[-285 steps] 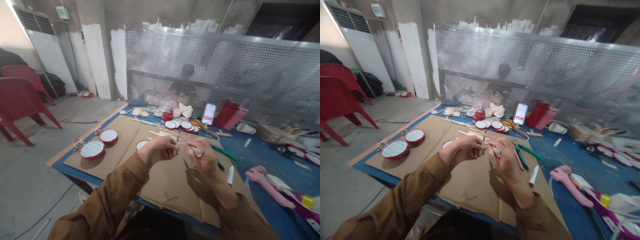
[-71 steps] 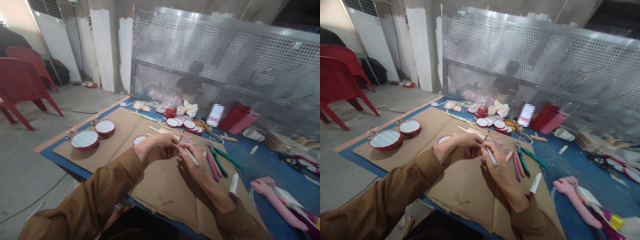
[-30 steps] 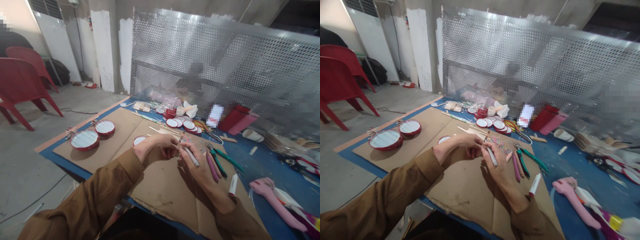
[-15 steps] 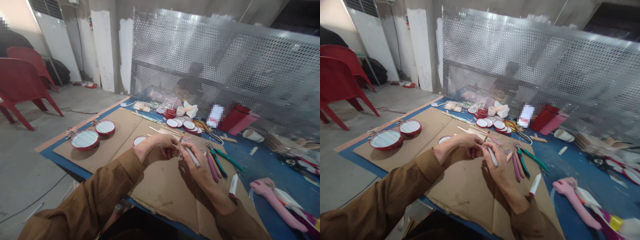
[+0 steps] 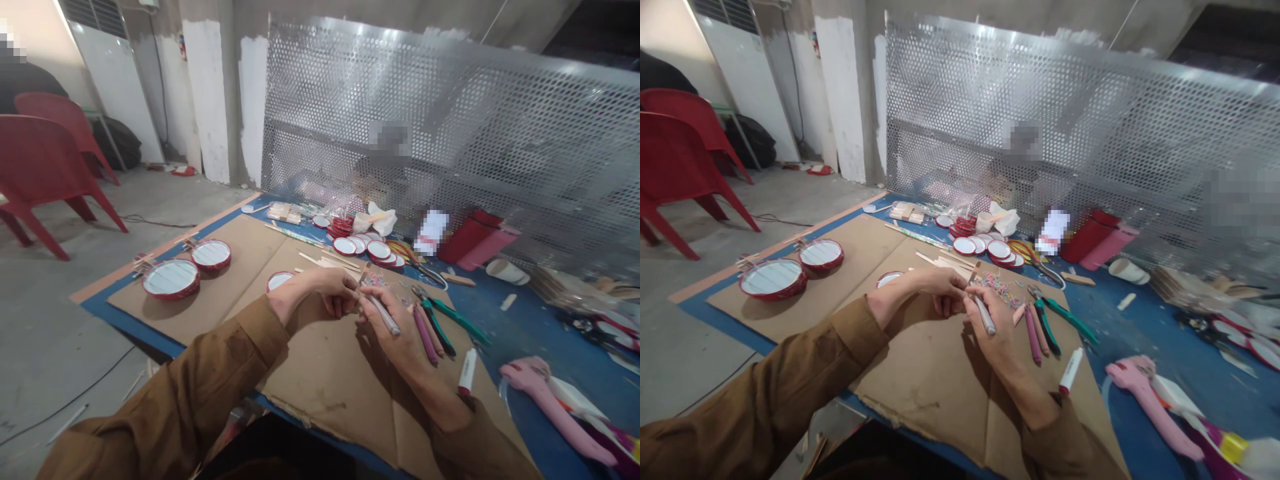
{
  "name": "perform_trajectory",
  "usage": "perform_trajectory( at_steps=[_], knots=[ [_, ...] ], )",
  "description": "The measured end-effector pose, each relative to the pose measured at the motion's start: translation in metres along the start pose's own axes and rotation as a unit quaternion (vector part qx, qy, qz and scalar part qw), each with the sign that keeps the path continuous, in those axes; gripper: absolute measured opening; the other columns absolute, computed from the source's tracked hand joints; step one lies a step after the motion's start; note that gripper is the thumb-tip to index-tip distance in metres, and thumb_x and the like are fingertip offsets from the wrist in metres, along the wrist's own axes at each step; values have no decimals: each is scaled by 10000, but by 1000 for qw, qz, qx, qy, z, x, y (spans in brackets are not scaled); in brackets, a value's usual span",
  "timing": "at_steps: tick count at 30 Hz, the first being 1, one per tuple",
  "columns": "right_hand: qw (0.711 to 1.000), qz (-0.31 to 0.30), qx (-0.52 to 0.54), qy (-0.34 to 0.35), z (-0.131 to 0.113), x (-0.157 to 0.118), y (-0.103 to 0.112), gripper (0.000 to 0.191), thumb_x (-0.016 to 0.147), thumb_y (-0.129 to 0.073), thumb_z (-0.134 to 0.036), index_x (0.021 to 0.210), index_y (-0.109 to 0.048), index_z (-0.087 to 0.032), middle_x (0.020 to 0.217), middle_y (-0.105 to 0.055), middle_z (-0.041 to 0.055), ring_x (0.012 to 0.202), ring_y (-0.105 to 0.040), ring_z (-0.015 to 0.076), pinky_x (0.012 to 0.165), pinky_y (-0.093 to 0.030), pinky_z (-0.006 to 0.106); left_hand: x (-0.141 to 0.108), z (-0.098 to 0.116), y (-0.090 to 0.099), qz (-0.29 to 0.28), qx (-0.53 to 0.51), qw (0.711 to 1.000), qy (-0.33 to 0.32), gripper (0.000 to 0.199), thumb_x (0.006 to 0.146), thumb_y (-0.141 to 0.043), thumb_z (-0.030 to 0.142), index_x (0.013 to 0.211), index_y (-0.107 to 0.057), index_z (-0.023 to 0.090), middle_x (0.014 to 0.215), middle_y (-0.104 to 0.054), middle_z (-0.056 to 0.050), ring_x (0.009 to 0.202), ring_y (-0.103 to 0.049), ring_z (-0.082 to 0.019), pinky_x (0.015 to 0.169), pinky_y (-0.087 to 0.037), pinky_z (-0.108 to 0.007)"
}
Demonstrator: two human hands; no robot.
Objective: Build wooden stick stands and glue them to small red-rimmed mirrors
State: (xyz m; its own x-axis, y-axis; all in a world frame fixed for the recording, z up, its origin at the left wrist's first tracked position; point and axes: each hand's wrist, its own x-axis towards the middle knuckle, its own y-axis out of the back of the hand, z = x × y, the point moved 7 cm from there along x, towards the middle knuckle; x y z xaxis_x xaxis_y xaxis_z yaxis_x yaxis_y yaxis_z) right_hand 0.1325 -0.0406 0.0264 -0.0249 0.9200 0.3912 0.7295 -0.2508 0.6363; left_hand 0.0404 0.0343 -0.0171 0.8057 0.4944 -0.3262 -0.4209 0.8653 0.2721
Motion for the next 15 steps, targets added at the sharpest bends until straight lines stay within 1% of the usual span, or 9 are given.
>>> perform_trajectory(
  at_steps=[4,8,12,15],
  knots=[
    [1000,-8,-1,-10,1,-1,-2,309,892,-489,-425,1004,-666,-197,854,-706,62,729,-651,195,809,-492,397,2,-3,2,7,8,1000,4,136,853,-555,285,886,-600,160,611,-620,10,538,-621,-122,578,-544,-273],
    [1000,-14,0,-19,2,-1,-2,301,878,-507,-423,1001,-667,-199,802,-699,55,716,-653,196,807,-495,404,4,-5,2,3,10,1000,0,147,855,-564,299,916,-605,172,626,-628,11,559,-634,-119,584,-543,-257],
    [999,-20,14,-22,2,-2,-2,311,879,-502,-425,1015,-659,-194,849,-703,68,764,-653,202,800,-501,389,3,-4,2,4,14,1000,1,146,865,-537,268,933,-603,156,629,-626,10,546,-627,-111,587,-545,-253],
    [999,-30,13,-23,2,-2,-3,313,877,-507,-426,1024,-657,-195,851,-699,55,778,-653,201,835,-491,418,3,-3,2,4,14,1000,2,128,875,-505,232,927,-597,159,625,-624,15,546,-627,-107,588,-545,-251]
  ],
)
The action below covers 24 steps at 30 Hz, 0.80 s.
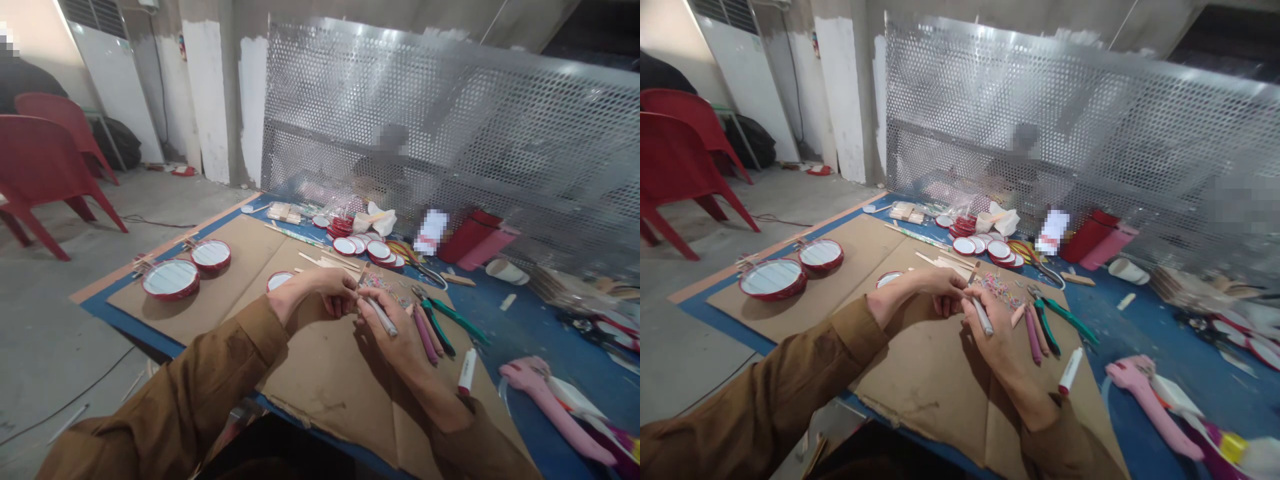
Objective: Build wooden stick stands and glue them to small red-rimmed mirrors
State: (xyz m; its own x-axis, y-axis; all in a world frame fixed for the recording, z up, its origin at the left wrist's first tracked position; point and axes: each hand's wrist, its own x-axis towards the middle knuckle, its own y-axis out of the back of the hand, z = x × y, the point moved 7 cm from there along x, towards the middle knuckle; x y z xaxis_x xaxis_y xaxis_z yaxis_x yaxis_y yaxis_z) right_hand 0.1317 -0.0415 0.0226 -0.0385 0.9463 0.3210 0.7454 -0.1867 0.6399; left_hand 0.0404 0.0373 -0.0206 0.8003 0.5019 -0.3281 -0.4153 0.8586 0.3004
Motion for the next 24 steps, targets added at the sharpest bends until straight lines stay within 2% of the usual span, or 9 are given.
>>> perform_trajectory(
  at_steps=[4,10,18,24],
  knots=[
    [1000,2,6,-4,1,1,1,301,878,-511,-417,1003,-664,-191,855,-701,62,795,-651,210,829,-490,419,0,0,0,-1,1,1000,-1,122,880,-504,237,917,-591,159,616,-622,15,551,-629,-113,583,-545,-253],
    [1000,17,14,7,-1,3,5,267,878,-511,-400,974,-665,-204,868,-704,67,714,-634,190,788,-503,396,-1,1,-2,-9,-23,1000,-2,136,886,-523,254,821,-583,151,572,-599,12,509,-605,-114,531,-522,-242],
    [1000,26,-1,13,-3,2,5,270,873,-511,-409,954,-666,-203,876,-700,65,782,-641,210,805,-494,398,-2,1,-2,-14,-27,1000,-4,155,883,-545,308,847,-591,164,597,-615,21,536,-611,-109,560,-530,-246],
    [1000,20,6,3,-1,2,3,273,869,-515,-418,947,-671,-208,884,-705,69,851,-644,233,824,-490,412,-3,2,-1,-3,-19,1000,-4,123,868,-535,265,867,-584,153,612,-618,7,531,-616,-121,567,-536,-270]
  ],
)
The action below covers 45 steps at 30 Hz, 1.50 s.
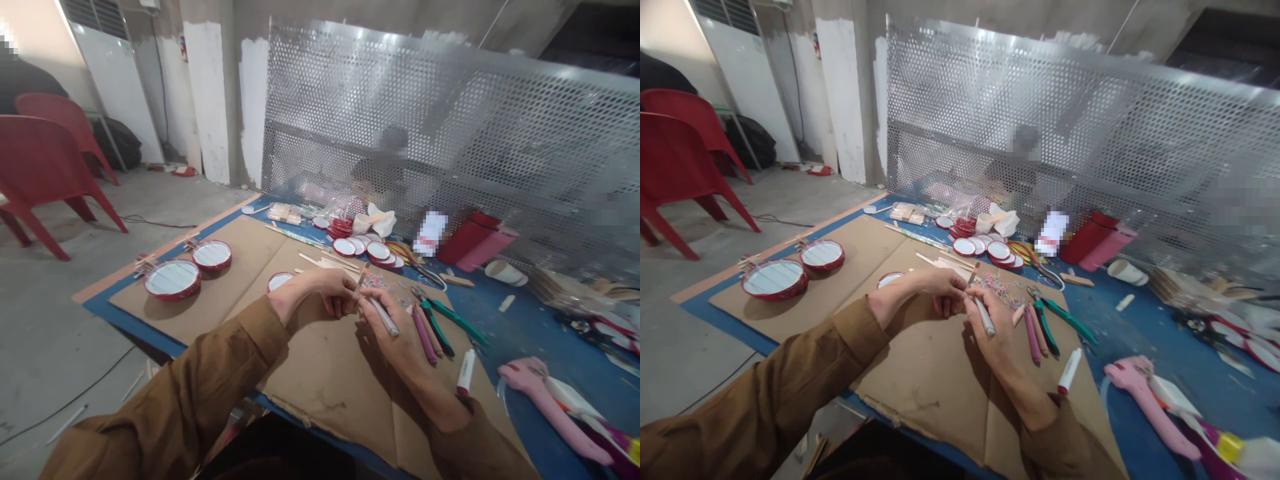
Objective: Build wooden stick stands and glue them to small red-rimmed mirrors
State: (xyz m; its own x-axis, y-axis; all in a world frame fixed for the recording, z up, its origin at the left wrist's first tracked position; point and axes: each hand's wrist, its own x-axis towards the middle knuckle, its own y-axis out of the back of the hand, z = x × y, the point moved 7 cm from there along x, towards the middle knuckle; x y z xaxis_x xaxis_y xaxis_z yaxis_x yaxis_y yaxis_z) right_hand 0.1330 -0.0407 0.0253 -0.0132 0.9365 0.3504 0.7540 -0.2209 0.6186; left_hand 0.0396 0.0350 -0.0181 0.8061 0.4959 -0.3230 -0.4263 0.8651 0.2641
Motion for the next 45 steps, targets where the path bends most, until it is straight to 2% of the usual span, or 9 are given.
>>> perform_trajectory(
  at_steps=[5,14,21,26,31,45],
  knots=[
    [1000,2,-9,13,-4,0,2,259,863,-527,-414,942,-678,-220,857,-712,69,860,-653,254,848,-486,456,2,-1,0,-3,4,1000,-9,131,864,-532,276,872,-585,156,617,-620,6,541,-620,-119,585,-541,-277],
    [1000,14,-15,22,-5,0,2,256,871,-514,-411,944,-672,-224,884,-715,68,824,-658,244,819,-505,439,0,2,0,-3,9,1000,-5,118,848,-556,269,843,-587,155,613,-619,12,526,-616,-110,563,-527,-247],
    [999,31,-25,17,-3,0,4,250,863,-523,-398,963,-677,-228,813,-709,54,744,-652,228,837,-493,448,2,0,0,-3,8,1000,-11,136,864,-548,291,861,-587,160,602,-617,13,524,-617,-118,559,-533,-262],
    [1000,22,-8,2,2,1,2,253,875,-510,-387,981,-671,-223,877,-709,67,785,-646,232,859,-482,451,6,-6,1,-11,-6,1000,-23,166,846,-577,327,827,-595,163,608,-622,8,528,-621,-122,550,-533,-262],
    [1000,18,-3,14,0,1,3,257,876,-511,-388,978,-666,-210,923,-709,79,799,-642,225,857,-480,435,6,-6,0,-13,-3,1000,-17,165,867,-531,299,800,-577,155,590,-609,5,523,-616,-120,548,-532,-259],
    [999,21,-27,19,-4,-1,4,260,859,-517,-404,965,-671,-223,843,-706,66,839,-653,246,879,-465,445,4,-4,-1,-8,3,1000,-6,145,876,-520,279,822,-571,154,602,-601,14,525,-607,-109,558,-531,-251]
  ],
)
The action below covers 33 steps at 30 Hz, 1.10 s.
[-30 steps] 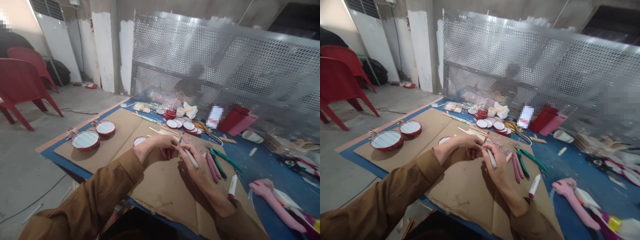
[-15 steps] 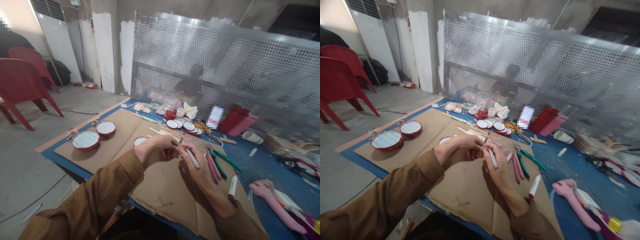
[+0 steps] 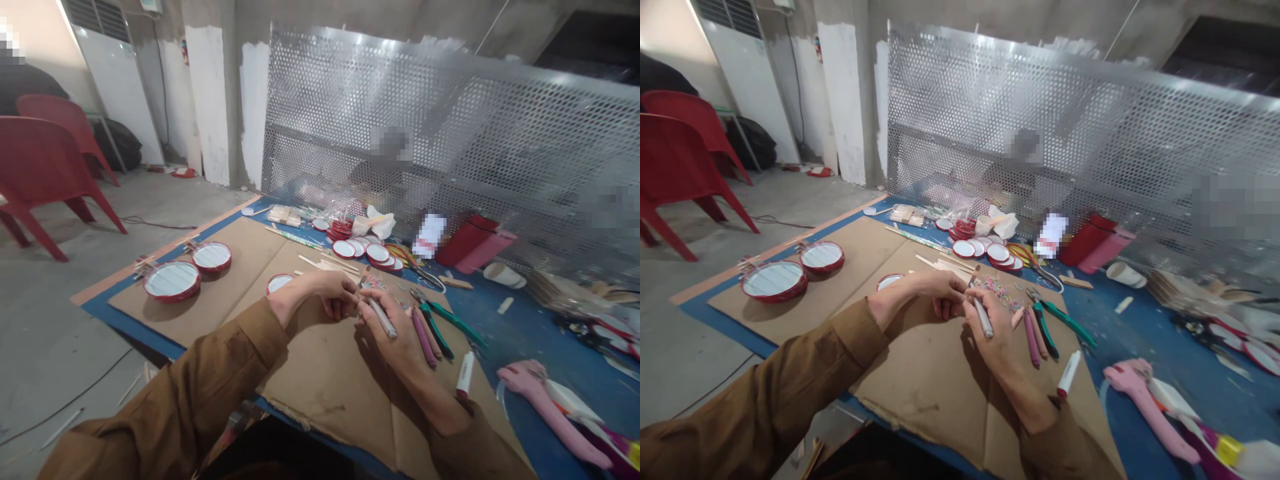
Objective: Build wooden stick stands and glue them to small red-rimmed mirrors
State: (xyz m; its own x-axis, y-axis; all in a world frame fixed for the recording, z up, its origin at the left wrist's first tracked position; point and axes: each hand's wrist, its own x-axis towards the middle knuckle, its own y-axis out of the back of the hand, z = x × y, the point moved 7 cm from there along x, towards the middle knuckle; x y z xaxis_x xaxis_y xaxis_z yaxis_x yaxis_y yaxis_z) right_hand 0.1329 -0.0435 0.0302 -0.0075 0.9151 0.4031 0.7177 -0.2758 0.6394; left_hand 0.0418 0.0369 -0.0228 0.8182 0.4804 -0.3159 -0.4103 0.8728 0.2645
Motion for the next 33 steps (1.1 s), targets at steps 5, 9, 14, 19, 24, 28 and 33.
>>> perform_trajectory(
  at_steps=[5,9,14,19,24,28,33],
  knots=[
    [1000,-14,-3,-3,-2,0,0,260,850,-521,-403,963,-670,-222,860,-709,67,870,-654,256,893,-456,462,-2,3,0,8,6,1000,-3,143,858,-551,287,819,-577,152,623,-608,6,529,-611,-114,557,-527,-262],
    [1000,-10,-6,-2,-3,0,1,260,852,-517,-403,957,-673,-222,838,-709,69,847,-657,255,865,-469,448,-2,2,0,4,10,1000,-3,151,876,-525,290,835,-569,151,608,-603,10,532,-610,-110,568,-531,-255],
    [1000,-23,-1,-10,-3,0,-1,254,853,-517,-389,969,-665,-217,820,-708,60,781,-658,236,879,-464,458,0,2,0,3,5,1000,-9,154,870,-538,296,839,-580,151,624,-610,3,523,-614,-116,556,-531,-263],
    [1000,-23,8,-7,-2,0,0,262,854,-522,-402,968,-664,-213,864,-709,71,847,-653,247,878,-466,453,0,2,0,6,10,1000,-4,135,881,-515,264,835,-567,149,622,-610,7,524,-616,-114,554,-535,-259],
    [1000,-12,13,-11,1,0,-1,260,860,-515,-397,964,-667,-213,870,-709,73,836,-650,240,859,-479,437,0,1,0,4,4,1000,-7,151,884,-512,269,813,-565,146,631,-614,5,516,-617,-116,537,-532,-256],
    [1000,-7,9,-11,3,0,-2,247,862,-518,-382,960,-674,-218,845,-708,67,822,-648,232,857,-481,429,1,0,1,5,4,1000,-8,171,867,-545,307,814,-569,147,609,-612,2,511,-615,-122,534,-530,-258],
    [1000,-9,5,-8,2,0,-2,261,866,-511,-387,963,-676,-209,837,-707,69,843,-647,231,849,-483,411,0,1,0,6,10,1000,-10,179,871,-534,315,815,-569,148,606,-611,5,520,-611,-113,553,-536,-257]
  ],
)
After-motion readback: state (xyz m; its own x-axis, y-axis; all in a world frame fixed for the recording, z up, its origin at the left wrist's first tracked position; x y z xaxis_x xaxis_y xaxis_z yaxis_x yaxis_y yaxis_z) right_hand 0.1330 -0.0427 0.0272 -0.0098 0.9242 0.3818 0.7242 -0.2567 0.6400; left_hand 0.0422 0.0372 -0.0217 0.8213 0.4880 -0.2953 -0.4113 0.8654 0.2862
